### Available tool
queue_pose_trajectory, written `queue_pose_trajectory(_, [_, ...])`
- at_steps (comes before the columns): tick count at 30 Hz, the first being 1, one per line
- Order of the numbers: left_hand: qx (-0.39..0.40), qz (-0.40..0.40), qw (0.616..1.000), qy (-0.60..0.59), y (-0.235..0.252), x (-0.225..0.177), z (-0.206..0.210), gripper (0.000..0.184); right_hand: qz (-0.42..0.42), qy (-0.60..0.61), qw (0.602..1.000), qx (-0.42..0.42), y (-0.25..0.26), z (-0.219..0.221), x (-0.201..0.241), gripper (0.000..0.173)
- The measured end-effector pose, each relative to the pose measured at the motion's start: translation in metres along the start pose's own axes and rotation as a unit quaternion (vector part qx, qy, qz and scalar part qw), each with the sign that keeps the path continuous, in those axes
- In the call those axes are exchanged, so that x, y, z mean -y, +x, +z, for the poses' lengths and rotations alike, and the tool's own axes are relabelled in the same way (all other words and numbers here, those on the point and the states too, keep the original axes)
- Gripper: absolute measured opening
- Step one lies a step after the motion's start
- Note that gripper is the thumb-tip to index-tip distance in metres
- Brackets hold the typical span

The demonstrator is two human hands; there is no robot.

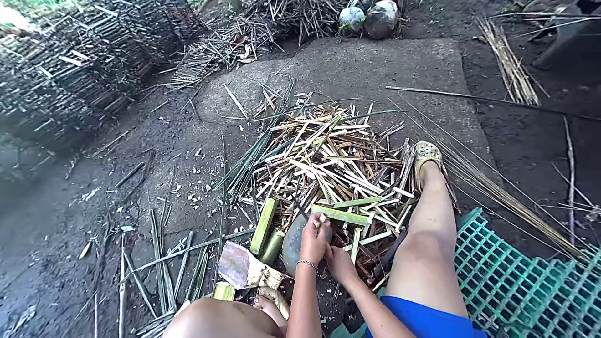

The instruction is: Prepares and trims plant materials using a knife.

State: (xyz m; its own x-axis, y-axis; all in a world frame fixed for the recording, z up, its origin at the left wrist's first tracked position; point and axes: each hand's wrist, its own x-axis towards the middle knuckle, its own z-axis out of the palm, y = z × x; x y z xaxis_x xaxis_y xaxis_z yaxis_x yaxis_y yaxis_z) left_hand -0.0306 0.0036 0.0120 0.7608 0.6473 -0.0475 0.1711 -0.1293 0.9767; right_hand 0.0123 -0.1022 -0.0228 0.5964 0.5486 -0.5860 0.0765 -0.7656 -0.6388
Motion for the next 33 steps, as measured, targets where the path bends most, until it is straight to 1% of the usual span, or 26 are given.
queue_pose_trajectory(2, [-0.047, 0.031, 0.997, -0.047, -0.006, -0.001, -0.001, 0.031, 0.012, -0.021, 0.999, 0.023, -0.008, -0.012, 0.008, 0.067])
queue_pose_trajectory(5, [-0.078, 0.121, 0.982, -0.121, -0.014, -0.005, -0.003, 0.020, 0.016, -0.053, 0.998, 0.022, -0.030, -0.023, 0.018, 0.068])
queue_pose_trajectory(6, [-0.077, 0.119, 0.982, -0.128, -0.014, -0.004, -0.002, 0.016, 0.022, -0.051, 0.998, 0.023, -0.031, -0.017, 0.016, 0.067])
queue_pose_trajectory(9, [-0.077, 0.004, 0.991, -0.112, -0.012, 0.012, 0.004, 0.012, 0.051, -0.048, 0.997, 0.043, -0.007, 0.011, -0.004, 0.072])
queue_pose_trajectory(10, [-0.083, -0.010, 0.991, -0.102, -0.008, 0.015, 0.006, 0.012, 0.057, -0.056, 0.996, 0.049, 0.003, 0.012, -0.004, 0.074])
queue_pose_trajectory(12, [-0.107, 0.004, 0.990, -0.093, -0.005, 0.019, 0.009, 0.011, 0.059, -0.065, 0.994, 0.065, 0.013, 0.011, 0.001, 0.073])
queue_pose_trajectory(14, [-0.141, 0.020, 0.984, -0.107, -0.012, 0.024, 0.016, 0.017, 0.060, -0.066, 0.993, 0.073, 0.007, 0.012, -0.003, 0.071])
queue_pose_trajectory(16, [-0.179, 0.035, 0.975, -0.130, -0.007, 0.025, 0.019, 0.019, 0.057, -0.060, 0.994, 0.069, 0.009, 0.011, -0.003, 0.070])
queue_pose_trajectory(18, [-0.228, 0.044, 0.959, -0.165, -0.008, 0.024, 0.019, 0.021, 0.054, -0.045, 0.995, 0.074, 0.006, 0.011, -0.006, 0.070])
queue_pose_trajectory(20, [-0.287, 0.066, 0.931, -0.214, -0.006, 0.014, 0.015, 0.026, 0.042, -0.033, 0.996, 0.072, -0.002, 0.006, -0.006, 0.069])
queue_pose_trajectory(23, [-0.342, 0.091, 0.894, -0.276, -0.004, -0.004, 0.001, 0.030, 0.029, -0.009, 0.999, 0.035, -0.017, -0.004, -0.004, 0.065])
queue_pose_trajectory(25, [-0.365, 0.082, 0.868, -0.327, -0.001, -0.017, -0.009, 0.035, 0.019, 0.005, 1.000, -0.006, -0.023, -0.011, -0.003, 0.064])
queue_pose_trajectory(27, [-0.390, 0.077, 0.835, -0.380, 0.001, -0.030, -0.022, 0.044, 0.022, 0.015, 0.999, -0.034, -0.022, -0.018, -0.008, 0.064])
queue_pose_trajectory(30, [-0.414, 0.049, 0.802, -0.428, 0.007, -0.045, -0.036, 0.046, 0.027, 0.076, 0.994, -0.072, -0.016, -0.017, -0.027, 0.062])
queue_pose_trajectory(32, [-0.433, 0.011, 0.793, -0.429, 0.009, -0.043, -0.040, 0.041, 0.027, 0.158, 0.983, -0.094, -0.015, -0.012, -0.038, 0.061])
queue_pose_trajectory(33, [-0.434, 0.002, 0.800, -0.414, 0.010, -0.038, -0.040, 0.038, 0.028, 0.198, 0.975, -0.099, -0.015, -0.012, -0.040, 0.059])
